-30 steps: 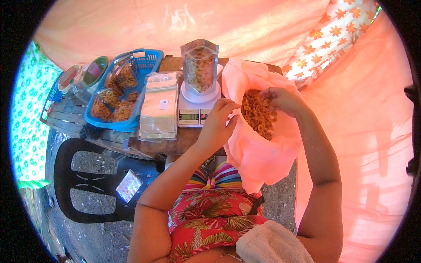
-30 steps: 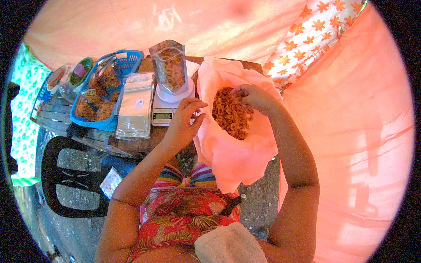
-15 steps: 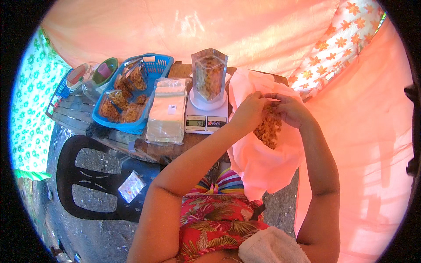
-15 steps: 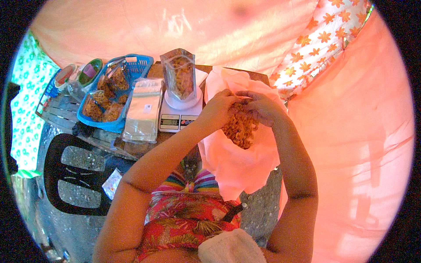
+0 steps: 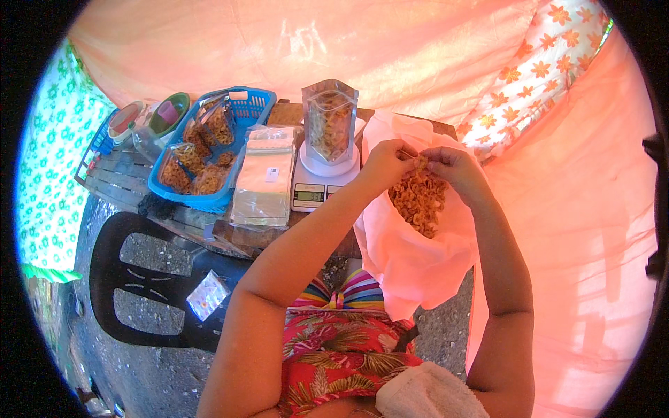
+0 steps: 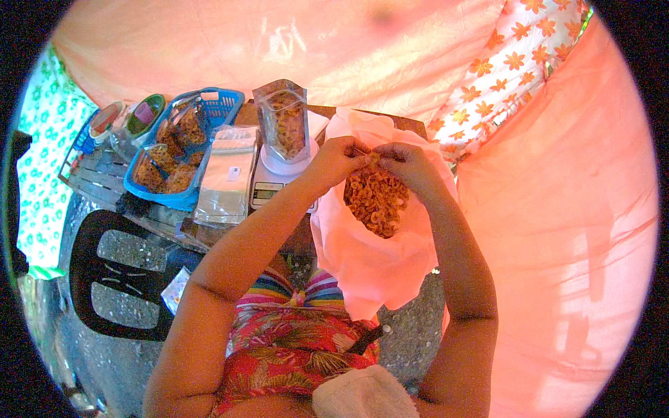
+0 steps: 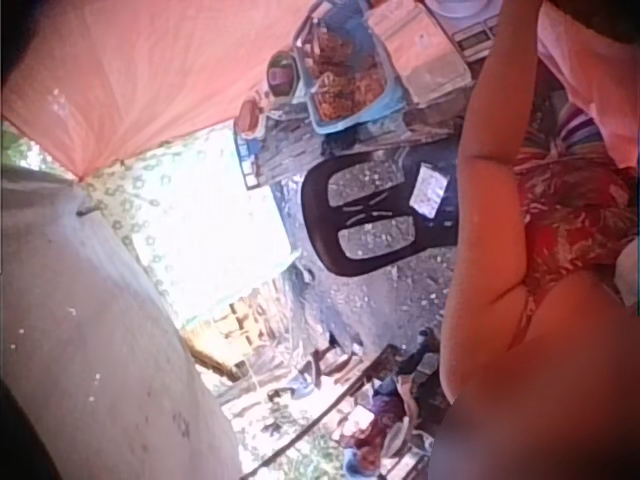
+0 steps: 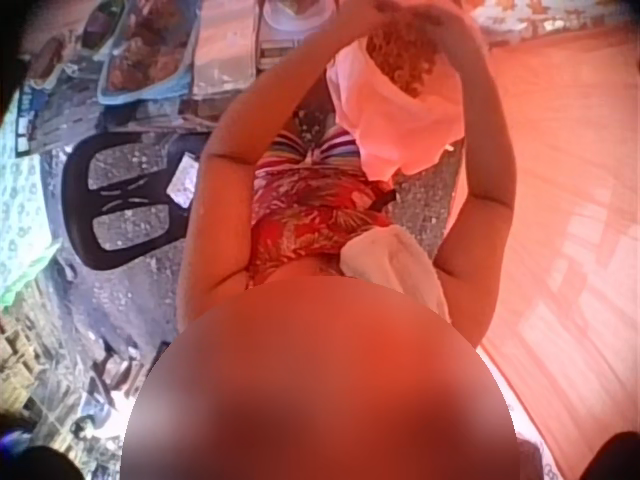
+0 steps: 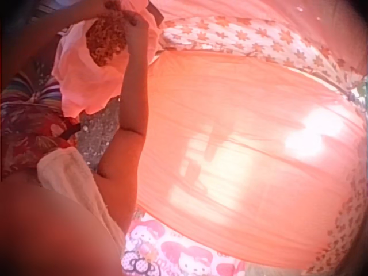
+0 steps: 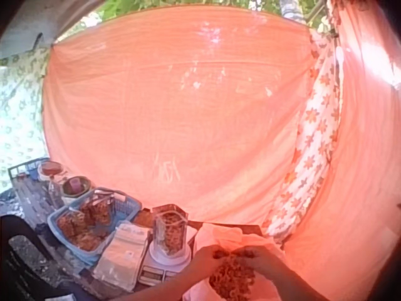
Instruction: The person scoops dried food from a pink cloth bag and places it into small clear plastic bags on a digital scale. They repeatedly add or remove small amounts to reach a target weight, then set the filled bags aside in a blue basket.
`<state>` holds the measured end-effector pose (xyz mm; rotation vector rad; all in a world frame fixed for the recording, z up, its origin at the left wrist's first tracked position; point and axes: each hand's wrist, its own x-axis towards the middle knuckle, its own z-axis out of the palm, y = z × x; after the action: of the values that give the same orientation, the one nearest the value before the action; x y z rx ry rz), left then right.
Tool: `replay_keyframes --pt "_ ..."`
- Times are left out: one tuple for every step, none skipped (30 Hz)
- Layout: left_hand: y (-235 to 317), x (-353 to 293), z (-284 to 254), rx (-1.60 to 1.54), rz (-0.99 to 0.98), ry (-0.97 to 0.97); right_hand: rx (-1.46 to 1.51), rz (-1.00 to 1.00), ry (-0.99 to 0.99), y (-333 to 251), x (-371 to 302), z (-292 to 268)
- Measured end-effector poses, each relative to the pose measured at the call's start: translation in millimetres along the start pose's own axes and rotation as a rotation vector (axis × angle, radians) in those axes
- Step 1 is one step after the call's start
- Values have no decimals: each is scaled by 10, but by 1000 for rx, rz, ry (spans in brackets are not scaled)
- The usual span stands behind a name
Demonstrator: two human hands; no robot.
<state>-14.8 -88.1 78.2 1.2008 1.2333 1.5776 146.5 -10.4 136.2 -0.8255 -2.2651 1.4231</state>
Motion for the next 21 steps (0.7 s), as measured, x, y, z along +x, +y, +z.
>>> replay_keyframes --pt "-5 1 3 -100 -22 -14 -15 -1 30 -27 -4 20" --pt "-10 2 6 -204 -64 -18 -15 -3 54 -47 -14 41" --pt "-15 1 15 -226 -47 -4 2 -14 63 -61 -19 58" --pt "-21 -5 30 -252 -51 20 -76 -14 80 -68 -22 69" --pt "-26 -10 33 -275 -56 44 -134 -24 84 -69 -21 71" --pt "-30 -16 23 -149 -23 59 -163 -65 66 -63 -14 66" --pt "-34 -13 17 -23 10 69 -194 -28 99 -51 -5 51" --pt "-41 -8 23 101 41 75 -198 -19 111 -38 11 22" --pt "-49 1 23 235 105 89 -160 70 136 -21 22 -14" --pt "-57 24 9 368 174 98 -359 -42 103 -7 38 -58" --pt "-72 36 13 500 244 106 -515 -77 76 0 55 -110" --pt "-94 36 36 462 219 116 -597 55 65 17 38 -141" --pt "-115 43 50 515 261 151 -599 54 70 25 25 -174" --pt "-140 41 54 560 298 188 -524 217 88 37 5 -184" --pt "-169 33 55 595 357 243 -427 344 73 52 1 -171" --pt "-203 21 70 599 366 245 -449 352 113 71 0 -144" --pt "-239 -1 98 596 395 265 -451 323 118 97 4 -101" --pt "-273 -26 108 598 419 293 -450 290 113 132 30 -38" --pt "-298 -42 111 608 452 301 -446 251 101 178 80 41" --pt "-317 -56 126 622 482 311 -439 211 85 238 145 134" --pt "-332 -68 135 633 497 311 -452 183 67 310 205 206"
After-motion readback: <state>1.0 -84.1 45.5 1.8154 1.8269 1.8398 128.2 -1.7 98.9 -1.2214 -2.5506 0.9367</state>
